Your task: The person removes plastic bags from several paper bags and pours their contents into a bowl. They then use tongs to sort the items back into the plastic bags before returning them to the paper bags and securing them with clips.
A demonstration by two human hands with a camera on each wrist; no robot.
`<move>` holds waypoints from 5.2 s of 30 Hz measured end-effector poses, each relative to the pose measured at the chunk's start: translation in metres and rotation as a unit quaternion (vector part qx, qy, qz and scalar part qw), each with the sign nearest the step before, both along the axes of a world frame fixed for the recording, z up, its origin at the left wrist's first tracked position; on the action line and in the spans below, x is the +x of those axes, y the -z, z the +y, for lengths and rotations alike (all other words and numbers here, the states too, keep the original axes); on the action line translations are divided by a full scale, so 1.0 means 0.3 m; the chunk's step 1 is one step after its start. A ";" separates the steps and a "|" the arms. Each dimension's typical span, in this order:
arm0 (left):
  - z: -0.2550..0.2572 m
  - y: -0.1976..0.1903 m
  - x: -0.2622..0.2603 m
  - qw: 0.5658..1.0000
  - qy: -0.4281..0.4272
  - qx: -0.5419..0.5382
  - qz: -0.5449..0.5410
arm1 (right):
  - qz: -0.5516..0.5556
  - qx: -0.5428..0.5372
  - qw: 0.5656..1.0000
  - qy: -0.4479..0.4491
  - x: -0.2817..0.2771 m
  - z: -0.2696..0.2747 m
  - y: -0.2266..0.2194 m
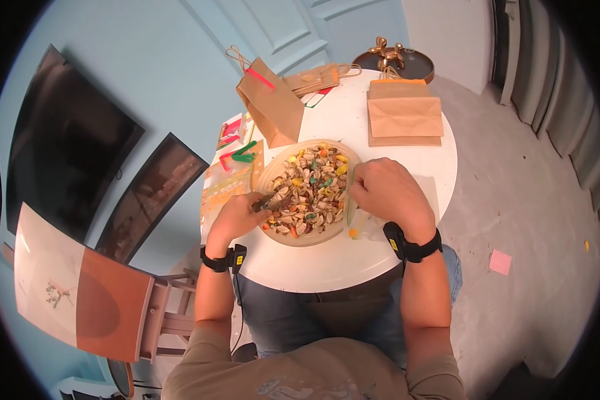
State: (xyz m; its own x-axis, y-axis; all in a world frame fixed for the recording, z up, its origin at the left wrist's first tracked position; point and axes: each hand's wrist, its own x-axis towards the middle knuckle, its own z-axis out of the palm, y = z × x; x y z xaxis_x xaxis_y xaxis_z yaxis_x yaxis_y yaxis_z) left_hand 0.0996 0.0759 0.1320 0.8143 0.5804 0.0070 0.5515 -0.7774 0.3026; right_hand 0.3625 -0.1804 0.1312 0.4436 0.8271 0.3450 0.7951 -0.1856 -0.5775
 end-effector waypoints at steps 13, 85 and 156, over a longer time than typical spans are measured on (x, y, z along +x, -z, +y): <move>-0.037 0.029 0.033 0.996 0.012 0.089 -0.009 | 0.001 0.005 1.000 0.007 0.010 -0.020 0.000; -0.123 0.012 0.134 0.996 0.052 0.070 0.003 | -0.003 0.014 1.000 -0.001 0.022 -0.038 0.007; -0.230 0.014 0.038 0.989 0.055 0.136 -0.005 | -0.005 0.014 1.000 -0.005 0.016 -0.031 0.011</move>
State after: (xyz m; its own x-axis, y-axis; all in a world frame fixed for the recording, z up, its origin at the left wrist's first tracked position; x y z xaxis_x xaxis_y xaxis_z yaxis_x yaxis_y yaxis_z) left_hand 0.1110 0.0070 0.1278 0.8713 0.4642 0.1591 0.4575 -0.8857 0.0789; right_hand 0.3674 -0.1899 0.1281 0.4312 0.8216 0.3728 0.8026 -0.1605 -0.5745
